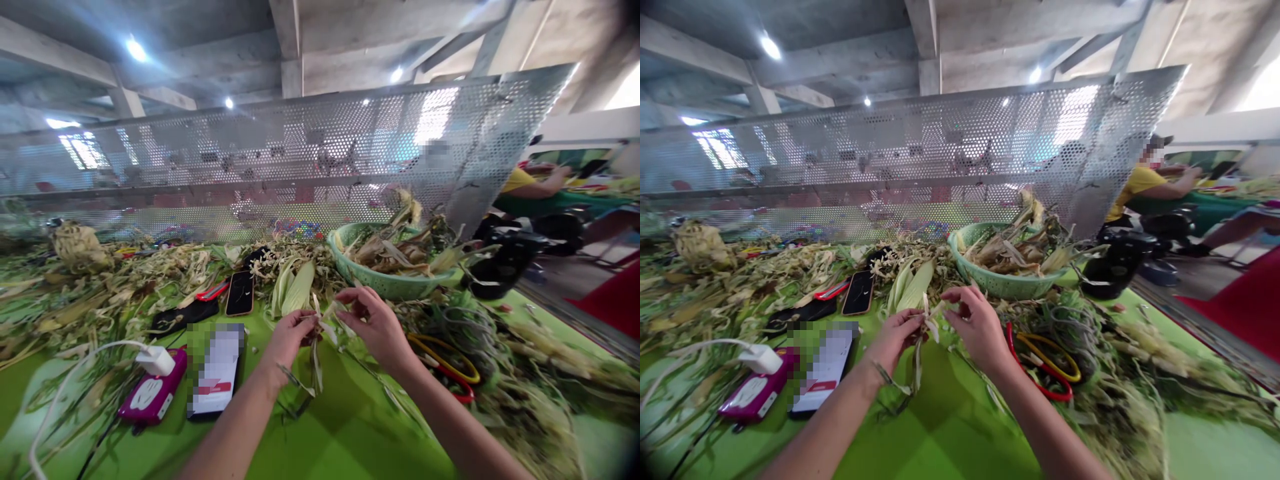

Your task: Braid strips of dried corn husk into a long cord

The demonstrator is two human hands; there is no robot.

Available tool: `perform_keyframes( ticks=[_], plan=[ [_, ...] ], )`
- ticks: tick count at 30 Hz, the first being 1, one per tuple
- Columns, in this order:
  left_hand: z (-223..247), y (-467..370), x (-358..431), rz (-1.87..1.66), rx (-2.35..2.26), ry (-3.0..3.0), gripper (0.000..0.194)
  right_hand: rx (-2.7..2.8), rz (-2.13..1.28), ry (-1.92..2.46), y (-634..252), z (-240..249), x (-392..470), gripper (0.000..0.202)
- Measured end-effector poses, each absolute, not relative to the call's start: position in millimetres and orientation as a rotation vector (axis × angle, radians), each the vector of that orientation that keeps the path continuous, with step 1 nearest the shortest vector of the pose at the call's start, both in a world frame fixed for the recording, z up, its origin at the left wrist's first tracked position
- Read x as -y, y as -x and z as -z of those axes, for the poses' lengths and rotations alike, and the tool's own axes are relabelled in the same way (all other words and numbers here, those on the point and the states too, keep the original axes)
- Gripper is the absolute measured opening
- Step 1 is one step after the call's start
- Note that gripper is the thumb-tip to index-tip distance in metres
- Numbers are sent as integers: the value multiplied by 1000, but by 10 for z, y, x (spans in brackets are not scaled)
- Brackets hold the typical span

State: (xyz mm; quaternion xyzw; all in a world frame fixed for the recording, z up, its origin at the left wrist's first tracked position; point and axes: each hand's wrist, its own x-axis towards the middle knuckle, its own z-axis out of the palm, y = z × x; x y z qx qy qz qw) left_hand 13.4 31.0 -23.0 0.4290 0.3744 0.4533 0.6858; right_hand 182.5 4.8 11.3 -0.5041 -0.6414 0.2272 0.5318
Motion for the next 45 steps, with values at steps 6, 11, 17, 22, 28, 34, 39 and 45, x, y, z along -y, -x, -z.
perform_keyframes(
  ticks=[6, 11, 17, 22, 28, 34, 39, 45],
  plan=[
    [150, -107, -256, -1065, -852, -989, 31, 1699, -752, 1290, -1785, -70, -10, 20],
    [139, -122, -256, -1043, -866, -1051, 32, 1736, -618, 1358, -1732, -14, -2, 11],
    [109, -141, -247, -1013, -908, -1289, 31, 1829, -325, 1350, -1752, -149, 35, 5],
    [104, -164, -208, -985, -778, -1406, 23, 1819, -277, 1357, -1781, -149, 24, 7],
    [117, -169, -169, -939, -771, -1485, 28, 1796, -249, 1348, -1789, -151, 41, 8],
    [101, -195, -163, -971, -814, -1443, 22, 1608, -492, 1272, -1782, -114, 5, 5],
    [114, -204, -166, -1014, -807, -1274, 18, 1409, -729, 1110, -1810, -96, -41, 23],
    [113, -207, -133, -1011, -785, -1238, 19, 1560, -789, 1149, -1802, -67, -39, 22]
  ],
)
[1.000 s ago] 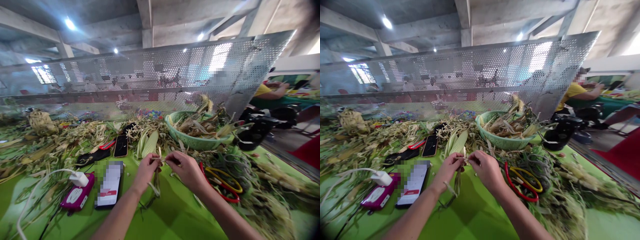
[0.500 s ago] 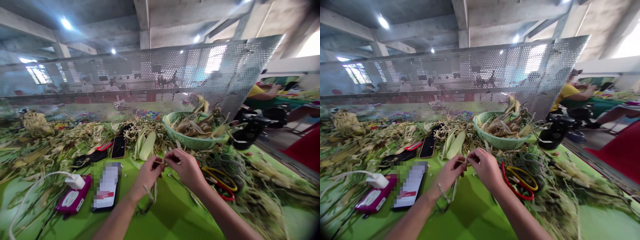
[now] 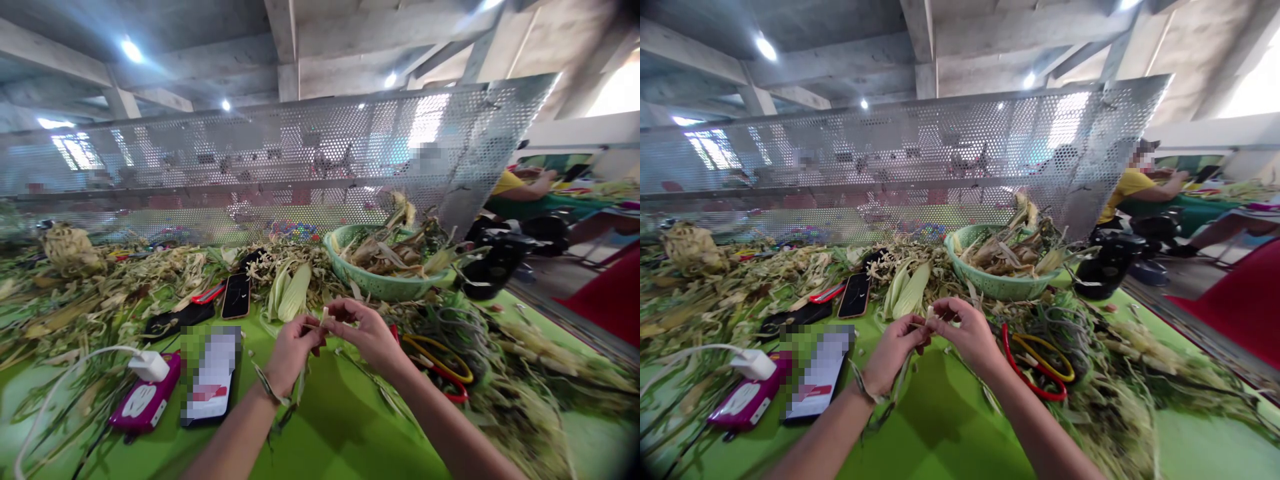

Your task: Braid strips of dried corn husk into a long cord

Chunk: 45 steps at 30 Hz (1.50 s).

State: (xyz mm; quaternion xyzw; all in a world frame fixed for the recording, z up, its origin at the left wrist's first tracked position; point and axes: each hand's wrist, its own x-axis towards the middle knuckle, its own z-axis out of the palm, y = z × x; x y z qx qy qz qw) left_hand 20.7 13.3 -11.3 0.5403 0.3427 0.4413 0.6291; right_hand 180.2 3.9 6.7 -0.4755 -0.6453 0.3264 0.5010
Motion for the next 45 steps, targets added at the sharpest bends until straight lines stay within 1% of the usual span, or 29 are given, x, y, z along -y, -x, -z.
perform_keyframes(
  ticks=[2, 5, 9, 12, 15, 21, 24, 28, 30, 32, 35, 37, 42, 45],
  plan=[
    [128, -211, -136, -984, -778, -1259, 20, 1595, -751, 1186, -1792, -45, -44, 16],
    [158, -215, -153, -958, -780, -1262, 24, 1577, -679, 1272, -1791, -11, -58, 18],
    [149, -199, -160, -939, -781, -1294, 30, 1514, -760, 1265, -1796, 2, -70, 22],
    [104, -167, -159, -966, -826, -1324, 27, 1522, -818, 1233, -1785, -32, -64, 23],
    [90, -138, -182, -1061, -865, -1201, 23, 1553, -832, 1240, -1776, -71, -51, 22],
    [171, -161, -248, -1183, -794, -905, 26, 1652, -647, 1325, -1754, -9, -50, 17],
    [169, -188, -245, -1236, -738, -783, 26, 1677, -712, 1310, -1716, 43, -50, 16],
    [124, -180, -239, -1210, -672, -723, 26, 1593, -841, 1236, -1713, 23, -47, 19],
    [117, -160, -249, -1212, -681, -737, 24, 1556, -752, 1235, -1739, -25, -39, 23],
    [128, -143, -262, -1213, -705, -776, 23, 1590, -540, 1246, -1766, -77, -24, 25],
    [157, -136, -268, -1195, -731, -841, 25, 1750, -202, 1219, -1772, -130, 7, 21],
    [167, -143, -259, -1193, -741, -866, 26, 1844, -59, 1227, -1753, -138, 26, 17],
    [144, -159, -216, -1151, -761, -917, 26, 1954, 90, 1359, -1717, -110, 53, 4],
    [121, -167, -196, -1147, -796, -955, 26, 1995, 162, 1386, -1707, -102, 67, 7]
  ],
)
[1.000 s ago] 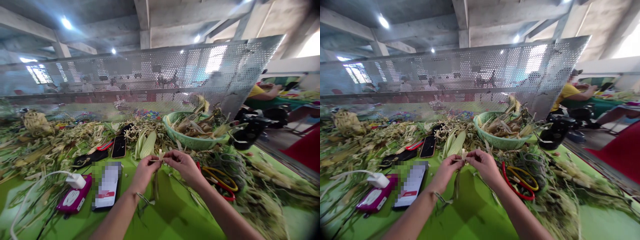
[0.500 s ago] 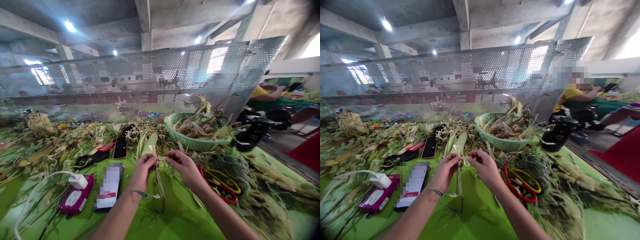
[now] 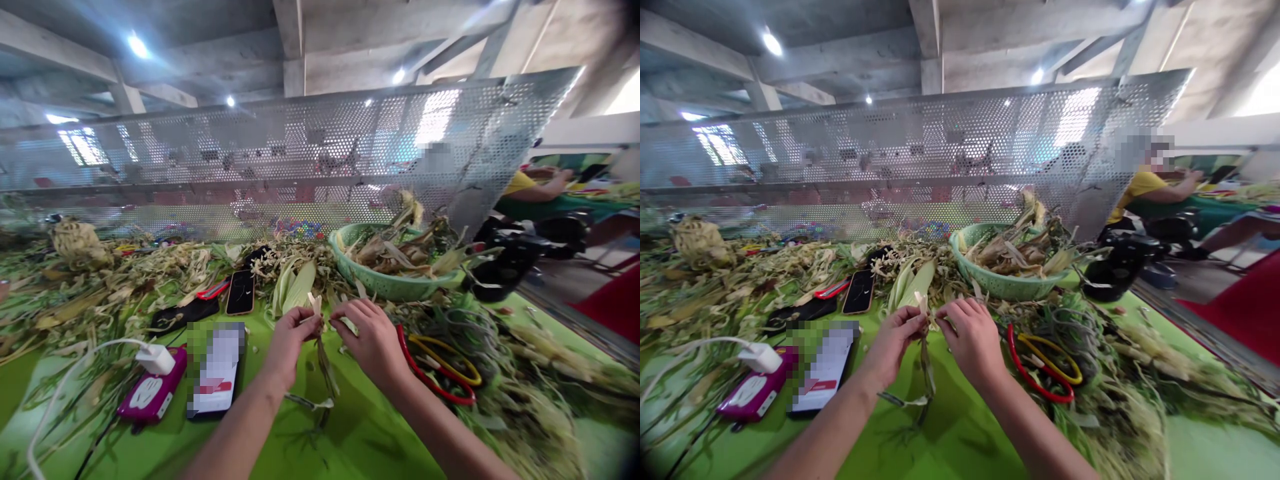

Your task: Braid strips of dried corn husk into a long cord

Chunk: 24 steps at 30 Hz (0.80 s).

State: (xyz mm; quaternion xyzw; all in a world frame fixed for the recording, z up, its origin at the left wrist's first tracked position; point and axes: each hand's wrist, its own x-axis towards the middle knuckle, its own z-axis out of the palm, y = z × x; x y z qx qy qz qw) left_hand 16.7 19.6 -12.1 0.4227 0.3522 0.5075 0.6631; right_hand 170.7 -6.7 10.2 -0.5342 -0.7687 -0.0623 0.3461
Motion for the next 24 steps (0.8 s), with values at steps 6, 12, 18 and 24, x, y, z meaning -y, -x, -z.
perform_keyframes(
  ticks=[6, 12, 18, 24],
  plan=[
    [101, -183, -195, -1225, -895, -1028, 25, 2000, 346, 1461, -1641, -104, 119, 18],
    [82, -125, -215, -1244, -905, -1124, 24, 1814, -463, 1287, -1676, -49, 23, 12],
    [83, -136, -207, -1192, -908, -1211, 22, 1540, -1011, 1226, -1746, -7, -70, 32],
    [92, -173, -176, -1244, -933, -1191, 21, 1554, -856, 1256, -1687, 87, -69, 26]
  ],
)
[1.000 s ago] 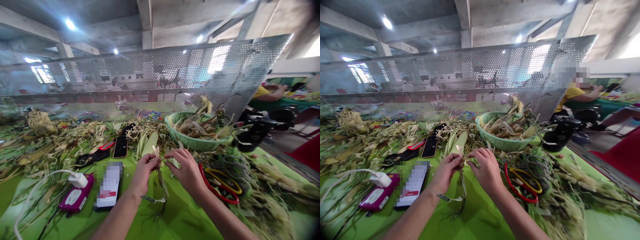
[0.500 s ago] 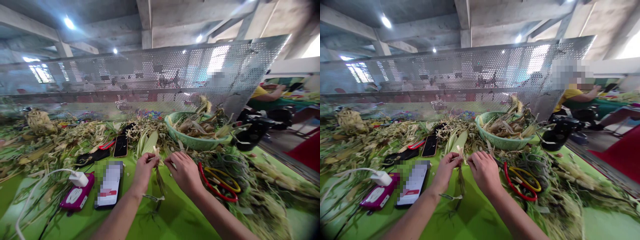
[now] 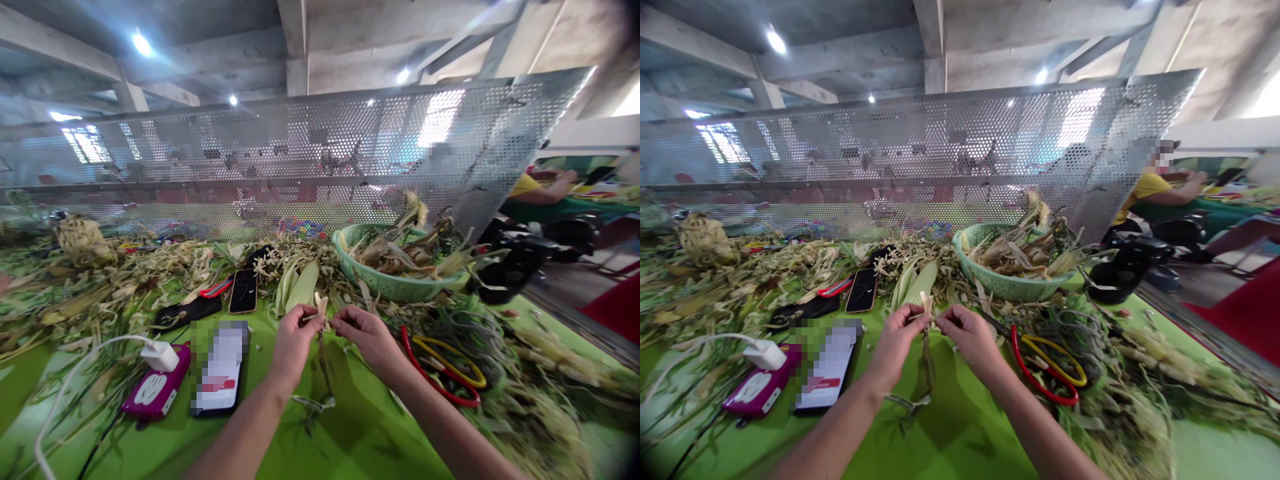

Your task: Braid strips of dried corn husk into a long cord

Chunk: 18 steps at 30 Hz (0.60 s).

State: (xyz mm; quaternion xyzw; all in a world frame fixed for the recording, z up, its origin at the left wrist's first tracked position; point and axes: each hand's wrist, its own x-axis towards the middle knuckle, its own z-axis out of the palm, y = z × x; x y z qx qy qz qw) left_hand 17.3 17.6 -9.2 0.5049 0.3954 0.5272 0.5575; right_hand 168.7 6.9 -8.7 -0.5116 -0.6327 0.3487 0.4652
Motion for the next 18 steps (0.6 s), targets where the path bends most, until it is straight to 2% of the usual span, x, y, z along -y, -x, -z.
perform_keyframes(
  ticks=[5, 11, 18],
  plan=[
    [124, -225, -178, -1297, -933, -1005, 22, 1502, -698, 1336, -1570, 120, -11, 25],
    [162, -219, -200, -1245, -820, -906, 28, 1372, -825, 1260, -1573, 98, -23, 35],
    [213, -200, -265, -1288, -777, -850, 27, 1420, -809, 1324, -1583, 115, -24, 38]
  ],
)
